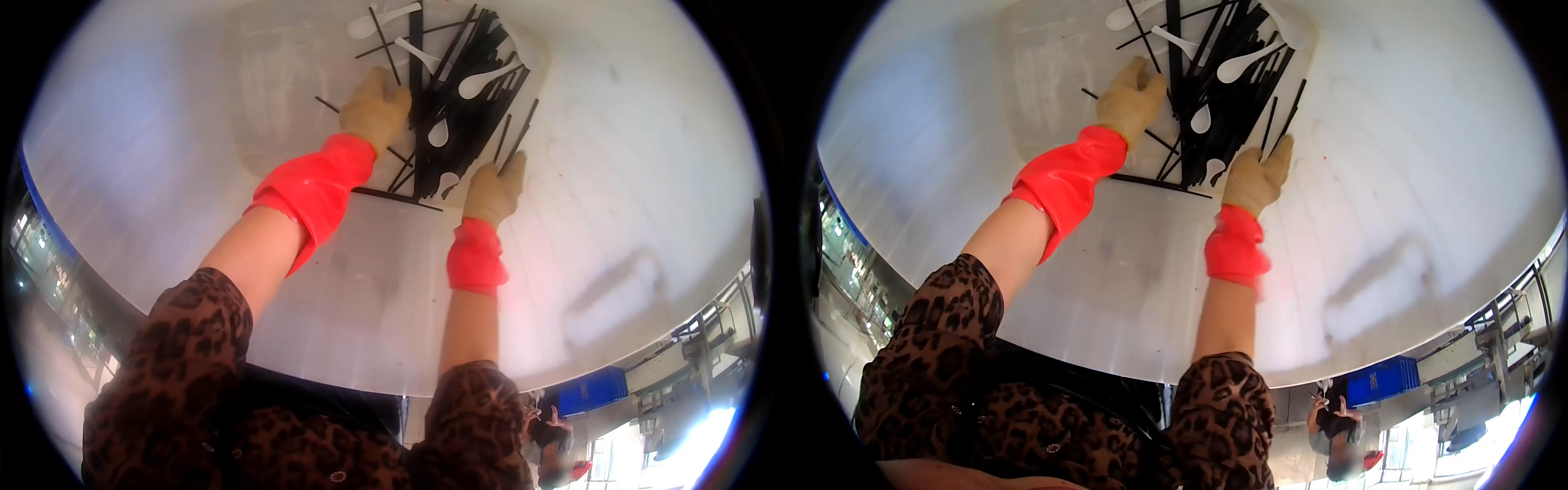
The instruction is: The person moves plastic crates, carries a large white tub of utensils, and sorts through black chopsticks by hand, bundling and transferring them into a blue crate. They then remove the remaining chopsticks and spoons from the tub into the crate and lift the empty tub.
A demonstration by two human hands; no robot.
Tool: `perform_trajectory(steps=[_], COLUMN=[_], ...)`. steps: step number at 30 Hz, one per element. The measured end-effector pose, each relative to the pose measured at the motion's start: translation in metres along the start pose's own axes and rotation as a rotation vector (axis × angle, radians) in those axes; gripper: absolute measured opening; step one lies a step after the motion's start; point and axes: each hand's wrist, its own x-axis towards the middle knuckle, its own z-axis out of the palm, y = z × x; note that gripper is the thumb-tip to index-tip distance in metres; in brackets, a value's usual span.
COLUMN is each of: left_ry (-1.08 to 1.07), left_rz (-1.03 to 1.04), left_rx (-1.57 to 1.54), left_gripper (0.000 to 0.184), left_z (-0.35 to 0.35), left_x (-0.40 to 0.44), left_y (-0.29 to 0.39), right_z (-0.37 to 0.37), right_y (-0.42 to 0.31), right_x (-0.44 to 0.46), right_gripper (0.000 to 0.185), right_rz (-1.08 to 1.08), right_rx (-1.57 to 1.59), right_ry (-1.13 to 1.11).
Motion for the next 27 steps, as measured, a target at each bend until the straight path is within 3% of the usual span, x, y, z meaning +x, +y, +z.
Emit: perform_trajectory(steps=[4, 7, 10, 12, 15, 18, 20, 22, 25, 26, 27], left_ry=[-0.036, -0.157, -0.438, -0.330, -0.297, -0.358, -0.406, -0.425, -0.331, -0.197, -0.130], left_rz=[-0.017, 0.058, -0.005, 0.064, 0.065, 0.018, 0.009, 0.021, 0.043, 0.111, 0.145], left_rx=[0.064, -0.055, -0.074, -0.044, -0.013, -0.068, -0.075, -0.067, -0.063, -0.023, -0.001], left_gripper=[0.052, 0.054, 0.054, 0.051, 0.048, 0.046, 0.046, 0.046, 0.046, 0.046, 0.046], left_z=[-0.005, -0.011, -0.007, 0.004, 0.007, 0.003, 0.002, 0.000, 0.000, 0.006, 0.009], left_x=[0.004, 0.001, 0.003, 0.002, 0.002, 0.005, 0.008, 0.009, 0.006, 0.004, 0.004], left_y=[-0.004, -0.005, -0.010, -0.020, -0.018, -0.014, -0.018, -0.017, -0.017, -0.019, -0.019], right_z=[0.009, 0.012, 0.013, 0.017, 0.020, 0.022, 0.022, 0.020, 0.012, 0.009, 0.004], right_y=[0.004, -0.002, -0.012, -0.020, -0.034, -0.034, -0.020, 0.001, 0.015, 0.015, 0.009], right_x=[-0.022, -0.009, 0.001, 0.012, 0.047, 0.058, 0.034, 0.001, -0.031, -0.037, -0.037], right_gripper=[0.052, 0.052, 0.049, 0.043, 0.038, 0.036, 0.037, 0.038, 0.039, 0.037, 0.032], right_rz=[0.369, 0.184, -0.035, -0.170, -0.464, -0.531, -0.450, -0.218, 0.207, 0.317, 0.431], right_rx=[0.196, -0.055, -0.205, -0.329, -0.323, -0.219, -0.211, -0.050, 0.218, 0.283, 0.195], right_ry=[-0.010, -0.132, -0.227, -0.232, -0.074, 0.134, 0.060, 0.108, 0.208, 0.239, 0.087])
